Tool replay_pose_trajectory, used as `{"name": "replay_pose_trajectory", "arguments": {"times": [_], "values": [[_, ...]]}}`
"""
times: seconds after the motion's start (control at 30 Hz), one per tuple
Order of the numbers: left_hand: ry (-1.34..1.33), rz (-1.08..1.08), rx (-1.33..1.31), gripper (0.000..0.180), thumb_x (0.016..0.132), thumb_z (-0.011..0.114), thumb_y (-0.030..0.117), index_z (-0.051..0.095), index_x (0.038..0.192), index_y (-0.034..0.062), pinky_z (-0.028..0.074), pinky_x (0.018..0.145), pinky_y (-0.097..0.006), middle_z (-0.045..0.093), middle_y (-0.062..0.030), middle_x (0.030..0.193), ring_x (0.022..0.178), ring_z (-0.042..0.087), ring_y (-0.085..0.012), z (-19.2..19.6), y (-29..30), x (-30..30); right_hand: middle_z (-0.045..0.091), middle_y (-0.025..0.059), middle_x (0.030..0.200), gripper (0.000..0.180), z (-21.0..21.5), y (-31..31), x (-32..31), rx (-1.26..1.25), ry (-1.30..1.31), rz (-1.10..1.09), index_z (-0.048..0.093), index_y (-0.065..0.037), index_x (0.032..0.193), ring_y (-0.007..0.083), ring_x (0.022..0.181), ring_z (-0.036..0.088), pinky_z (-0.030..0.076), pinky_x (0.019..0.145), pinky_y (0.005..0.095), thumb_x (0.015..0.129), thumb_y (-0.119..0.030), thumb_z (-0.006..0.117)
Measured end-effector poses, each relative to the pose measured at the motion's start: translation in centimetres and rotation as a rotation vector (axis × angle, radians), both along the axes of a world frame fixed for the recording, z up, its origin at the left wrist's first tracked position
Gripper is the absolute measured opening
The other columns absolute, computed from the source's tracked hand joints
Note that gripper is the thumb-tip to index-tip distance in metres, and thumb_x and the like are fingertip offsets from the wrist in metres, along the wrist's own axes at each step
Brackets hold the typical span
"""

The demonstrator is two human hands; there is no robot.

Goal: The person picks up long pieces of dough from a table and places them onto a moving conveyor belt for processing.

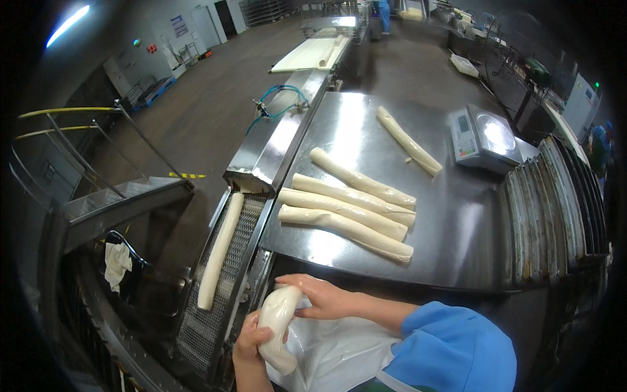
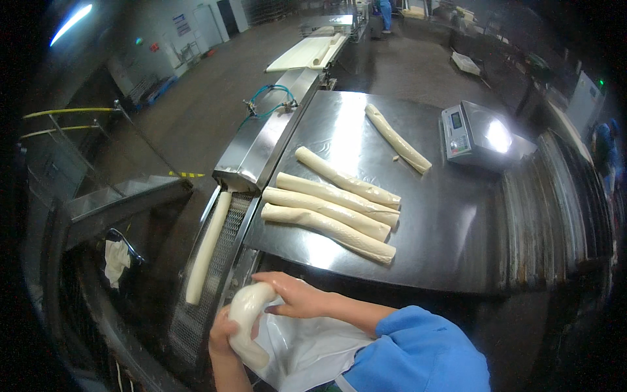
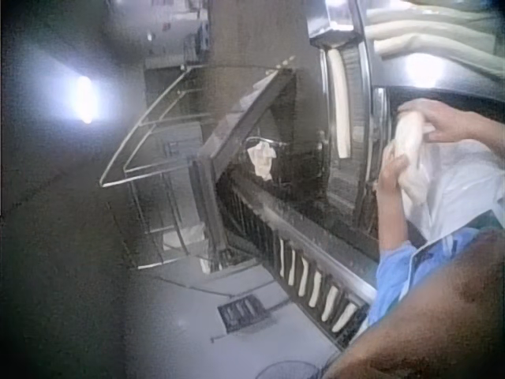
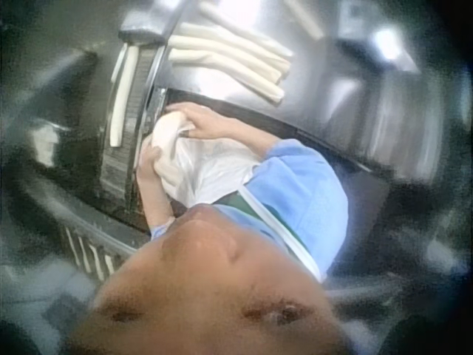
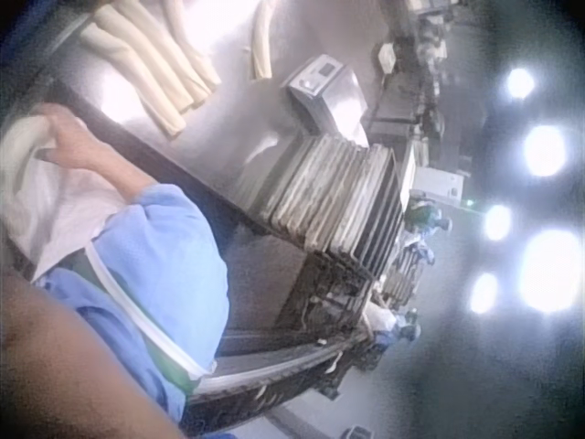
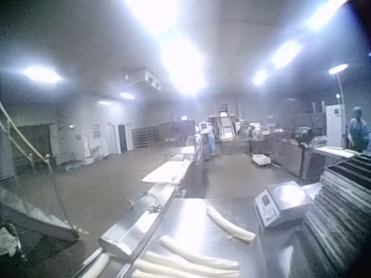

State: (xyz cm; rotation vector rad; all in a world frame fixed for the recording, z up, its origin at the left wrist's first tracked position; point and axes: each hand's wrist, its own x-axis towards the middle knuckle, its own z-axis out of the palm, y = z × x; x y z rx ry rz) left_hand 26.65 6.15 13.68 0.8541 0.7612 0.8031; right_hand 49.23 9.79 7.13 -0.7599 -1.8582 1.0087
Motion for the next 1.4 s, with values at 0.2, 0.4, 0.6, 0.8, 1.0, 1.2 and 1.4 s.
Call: {"name": "replay_pose_trajectory", "arguments": {"times": [0.2, 0.4, 0.6, 0.8, 1.0, 1.2, 1.4], "values": [[-0.803, 0.066, -0.256, 0.082, 0.099, 0.052, 0.05, 0.024, 0.15, -0.0087, 0.057, 0.08, -0.033, 0.046, -0.0338, 0.14, 0.101, 0.064, -0.0327, -0.8, 5.2, 3.0, 0.068, 0.023, 0.1, 0.052, 1.9, 1.8, 8.6, -0.227, -0.505, -0.336, 0.056, -0.007, 0.122, 0.0413, 0.093, 0.066, 0.052, 0.082, 0.047, 0.074, -0.018, 0.073], [0.508, 0.635, 0.277, 0.067, 0.095, 0.064, 0.024, 0.035, 0.15, -0.0025, 0.043, 0.107, -0.045, 0.046, -0.0268, 0.146, 0.13, 0.051, -0.037, -6.5, 6.9, -7.9, 0.054, 0.0258, 0.132, 0.069, -0.1, 0.0, 15.0, -0.045, -0.957, -0.598, 0.052, -0.01, 0.134, 0.0415, 0.127, 0.049, 0.042, 0.103, 0.0526, 0.073, -0.032, 0.077], [1.78, 0.532, 0.48, 0.075, 0.078, 0.078, 0.01, 0.044, 0.142, -0.007, 0.044, 0.105, -0.046, 0.051, -0.0279, 0.14, 0.126, 0.052, -0.0413, -13.7, 2.5, -20.7, 0.023, 0.0251, 0.158, 0.097, -3.5, -2.9, 18.5, -0.154, -0.846, -0.825, 0.042, -0.014, 0.148, 0.0455, 0.148, 0.016, 0.02, 0.118, 0.0603, 0.069, -0.05, 0.084], [1.856, 0.679, 0.269, 0.064, 0.074, 0.081, 0.012, 0.056, 0.131, -0.0035, 0.048, 0.097, -0.048, 0.063, -0.0247, 0.122, 0.112, 0.06, -0.041, -13.4, -0.3, -21.2, 0.018, 0.0288, 0.16, 0.103, -6.0, -1.5, 16.6, -0.079, -0.626, -0.896, 0.038, -0.011, 0.151, 0.0512, 0.147, 0.011, 0.015, 0.118, 0.0628, 0.069, -0.058, 0.08], [1.84, 0.557, 0.159, 0.059, 0.077, 0.078, 0.013, 0.057, 0.13, -0.004, 0.05, 0.093, -0.046, 0.065, -0.0229, 0.118, 0.109, 0.063, -0.0393, -11.6, 0.1, -18.3, 0.021, 0.031, 0.159, 0.101, -3.7, 3.2, 13.0, -0.019, -1.026, -0.801, 0.03, -0.013, 0.156, 0.0516, 0.149, 0.01, 0.006, 0.119, 0.0647, 0.077, -0.06, 0.071], [1.574, 0.597, 0.175, 0.059, 0.085, 0.07, 0.013, 0.052, 0.138, -0.0046, 0.05, 0.095, -0.047, 0.06, -0.0233, 0.127, 0.11, 0.063, -0.0374, -13.4, 0.0, -17.5, 0.02, 0.0304, 0.159, 0.091, -3.2, 10.2, 7.5, 0.162, -1.043, -0.479, 0.026, -0.023, 0.158, 0.0482, 0.15, 0.014, 0.006, 0.118, 0.0661, 0.084, -0.058, 0.066], [1.746, 0.583, 0.261, 0.057, 0.081, 0.075, 0.014, 0.056, 0.132, -0.0037, 0.047, 0.097, -0.046, 0.063, -0.0243, 0.12, 0.112, 0.06, -0.0403, -11.8, -4.0, -17.9, 0.022, 0.0185, 0.163, 0.076, -1.3, 15.9, 7.0, -0.013, -1.091, -0.491, 0.028, -0.028, 0.157, 0.0396, 0.152, 0.013, 0.001, 0.12, 0.0632, 0.094, -0.067, 0.045]]}}
